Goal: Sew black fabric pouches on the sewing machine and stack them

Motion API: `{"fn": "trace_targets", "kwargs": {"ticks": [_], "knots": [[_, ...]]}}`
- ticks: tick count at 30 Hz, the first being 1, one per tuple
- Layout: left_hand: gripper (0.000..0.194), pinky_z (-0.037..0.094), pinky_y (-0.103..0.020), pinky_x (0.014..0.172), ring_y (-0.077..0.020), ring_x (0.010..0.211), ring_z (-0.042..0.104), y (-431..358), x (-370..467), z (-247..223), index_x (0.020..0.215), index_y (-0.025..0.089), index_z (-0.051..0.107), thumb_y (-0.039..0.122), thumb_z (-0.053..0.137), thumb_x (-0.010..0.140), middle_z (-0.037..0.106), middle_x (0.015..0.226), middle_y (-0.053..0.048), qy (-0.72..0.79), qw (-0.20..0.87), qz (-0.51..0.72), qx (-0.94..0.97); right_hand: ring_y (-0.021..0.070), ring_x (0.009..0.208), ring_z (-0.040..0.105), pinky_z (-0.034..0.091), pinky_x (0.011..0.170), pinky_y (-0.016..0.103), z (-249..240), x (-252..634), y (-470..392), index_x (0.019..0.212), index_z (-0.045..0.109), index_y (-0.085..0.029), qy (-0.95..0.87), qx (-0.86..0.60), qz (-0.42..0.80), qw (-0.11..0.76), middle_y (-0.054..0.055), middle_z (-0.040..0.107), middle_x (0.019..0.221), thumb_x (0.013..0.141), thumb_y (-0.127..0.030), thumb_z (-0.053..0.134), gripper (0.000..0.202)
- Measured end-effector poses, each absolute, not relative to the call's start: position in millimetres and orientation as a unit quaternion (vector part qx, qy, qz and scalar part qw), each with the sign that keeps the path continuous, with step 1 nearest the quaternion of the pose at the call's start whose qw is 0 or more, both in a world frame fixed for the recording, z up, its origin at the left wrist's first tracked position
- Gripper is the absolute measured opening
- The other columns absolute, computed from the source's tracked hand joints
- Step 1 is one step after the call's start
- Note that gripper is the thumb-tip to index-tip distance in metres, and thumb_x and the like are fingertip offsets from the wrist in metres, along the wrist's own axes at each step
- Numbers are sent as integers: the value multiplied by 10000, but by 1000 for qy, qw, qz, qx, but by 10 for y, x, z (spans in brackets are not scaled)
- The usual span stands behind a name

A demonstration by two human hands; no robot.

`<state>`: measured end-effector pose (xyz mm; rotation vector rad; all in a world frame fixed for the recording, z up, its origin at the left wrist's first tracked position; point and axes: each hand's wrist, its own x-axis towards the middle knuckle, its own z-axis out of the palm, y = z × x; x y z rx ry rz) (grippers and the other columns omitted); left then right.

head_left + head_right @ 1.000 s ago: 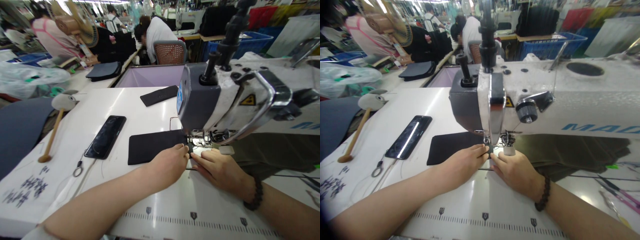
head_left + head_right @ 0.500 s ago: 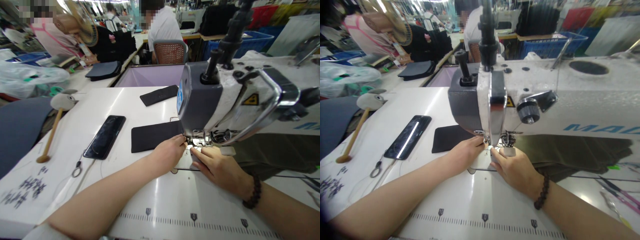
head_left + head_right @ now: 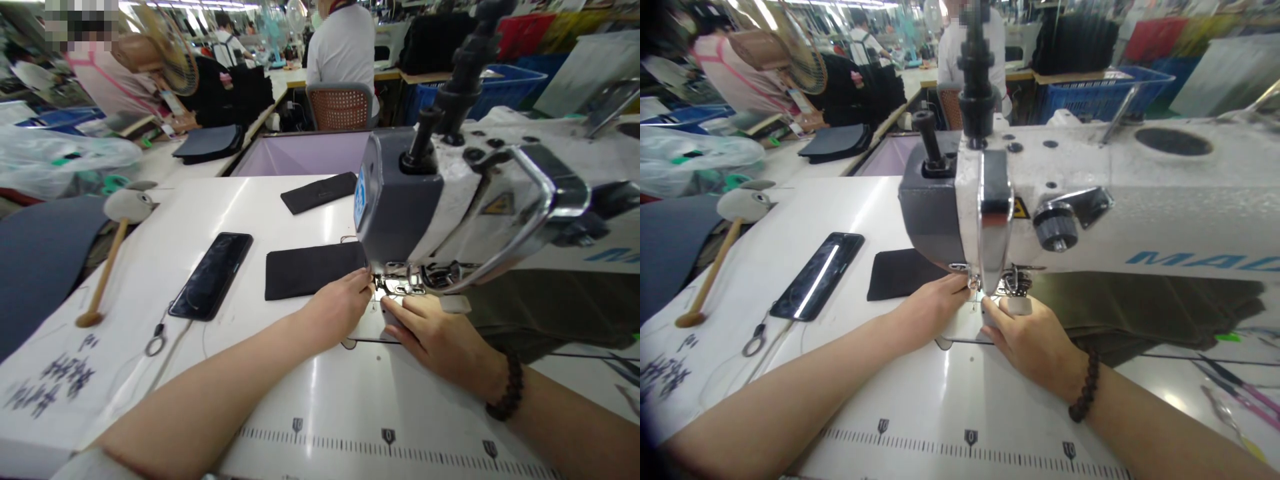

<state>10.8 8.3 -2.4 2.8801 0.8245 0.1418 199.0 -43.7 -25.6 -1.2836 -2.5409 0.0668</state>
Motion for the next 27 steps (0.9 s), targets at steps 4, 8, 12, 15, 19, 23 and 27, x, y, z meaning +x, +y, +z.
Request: {"fn": "trace_targets", "kwargs": {"ticks": [4,8,12,15,19,23,27], "knots": [[276,332,-384,979,-230,1166,414,21,132,9,1120,88,493,112,413,857,480,1213,-143,314,38,-4,949,190,753,565,456,659,297,-247,1983,-436,1087,564,-129,-882,-450,20,141,79,625,828,835,-289,478,311],[358,338,-455,952,-273,1223,348,-27,172,-7,1240,123,397,138,355,884,383,1314,-160,400,-24,-62,914,185,742,571,444,638,284,-215,1979,-440,1060,570,-129,-881,-454,23,129,71,628,813,814,-268,514,288],[473,413,-376,886,-261,1171,427,2,-19,171,1285,118,342,25,365,822,430,1275,-181,423,3,-88,902,176,720,571,425,625,277,-174,1982,-439,1048,567,-133,-883,-452,31,119,67,628,811,815,-254,513,268],[654,468,-390,760,-254,890,605,45,-350,555,1340,147,247,-43,373,727,608,1027,-140,504,117,-10,856,179,750,568,420,654,280,-159,1984,-437,1060,557,-133,-886,-447,48,117,70,624,835,830,-260,489,271],[688,491,-402,712,-226,803,616,63,-673,921,1357,181,173,61,404,719,621,964,-75,486,356,287,745,178,772,559,412,683,277,-165,1991,-439,1049,559,-137,-885,-447,59,114,75,620,847,832,-258,483,259],[661,485,-402,773,-237,912,595,20,-707,610,1337,128,213,120,452,721,578,1050,-120,456,471,358,665,177,777,551,406,694,275,-176,2005,-442,1042,561,-139,-887,-445,49,116,72,613,825,825,-254,487,257],[561,387,-476,915,-289,1176,403,-141,-595,170,1304,128,300,78,438,762,378,1302,-179,544,205,249,775,176,752,548,408,681,282,-163,2013,-447,1046,560,-143,-889,-443,41,108,64,610,811,803,-193,471,264]]}}
